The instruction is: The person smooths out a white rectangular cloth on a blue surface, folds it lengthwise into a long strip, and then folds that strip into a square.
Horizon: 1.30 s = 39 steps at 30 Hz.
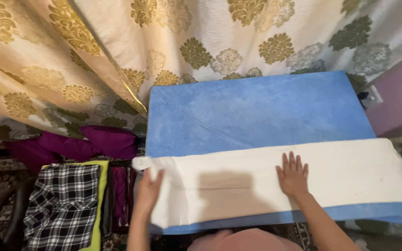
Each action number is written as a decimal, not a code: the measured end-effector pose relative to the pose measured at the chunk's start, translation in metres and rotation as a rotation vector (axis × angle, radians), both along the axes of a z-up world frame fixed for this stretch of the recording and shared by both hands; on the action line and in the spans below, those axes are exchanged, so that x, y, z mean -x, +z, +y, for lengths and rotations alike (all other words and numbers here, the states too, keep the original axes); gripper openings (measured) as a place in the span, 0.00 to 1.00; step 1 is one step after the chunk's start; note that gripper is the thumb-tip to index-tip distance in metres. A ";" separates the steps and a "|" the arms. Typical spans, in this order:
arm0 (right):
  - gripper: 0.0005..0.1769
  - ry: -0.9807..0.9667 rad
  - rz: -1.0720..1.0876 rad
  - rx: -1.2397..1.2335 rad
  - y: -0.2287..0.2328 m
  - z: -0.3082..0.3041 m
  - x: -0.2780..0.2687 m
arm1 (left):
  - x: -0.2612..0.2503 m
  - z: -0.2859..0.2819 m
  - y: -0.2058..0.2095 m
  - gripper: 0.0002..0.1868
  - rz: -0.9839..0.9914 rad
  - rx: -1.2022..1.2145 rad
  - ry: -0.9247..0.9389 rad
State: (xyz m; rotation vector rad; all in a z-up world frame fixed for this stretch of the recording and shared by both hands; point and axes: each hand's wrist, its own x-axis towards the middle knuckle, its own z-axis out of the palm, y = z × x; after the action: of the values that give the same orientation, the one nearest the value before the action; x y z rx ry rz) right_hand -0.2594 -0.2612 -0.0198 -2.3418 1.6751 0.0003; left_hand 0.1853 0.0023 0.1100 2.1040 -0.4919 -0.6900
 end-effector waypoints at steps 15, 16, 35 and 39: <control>0.34 -0.563 -0.970 -0.393 0.053 0.053 -0.018 | 0.207 -0.088 -0.048 0.35 0.108 0.027 -0.957; 0.40 -0.567 -0.798 -0.436 0.061 0.057 -0.026 | 0.200 -0.076 -0.089 0.34 -0.138 0.122 -0.934; 0.31 -0.366 -0.474 -0.130 0.059 0.083 -0.062 | 0.189 -0.013 -0.124 0.54 -0.614 -0.225 -1.043; 0.40 -0.333 -0.466 -0.201 0.057 0.091 -0.044 | 0.189 -0.016 -0.108 0.52 -0.528 -0.275 -1.108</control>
State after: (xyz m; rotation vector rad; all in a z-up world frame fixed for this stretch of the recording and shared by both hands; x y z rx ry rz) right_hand -0.2157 -0.1700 0.0376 -1.7257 1.7007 -0.3895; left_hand -0.0038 -0.0135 0.0017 2.1427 -2.0294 -0.7940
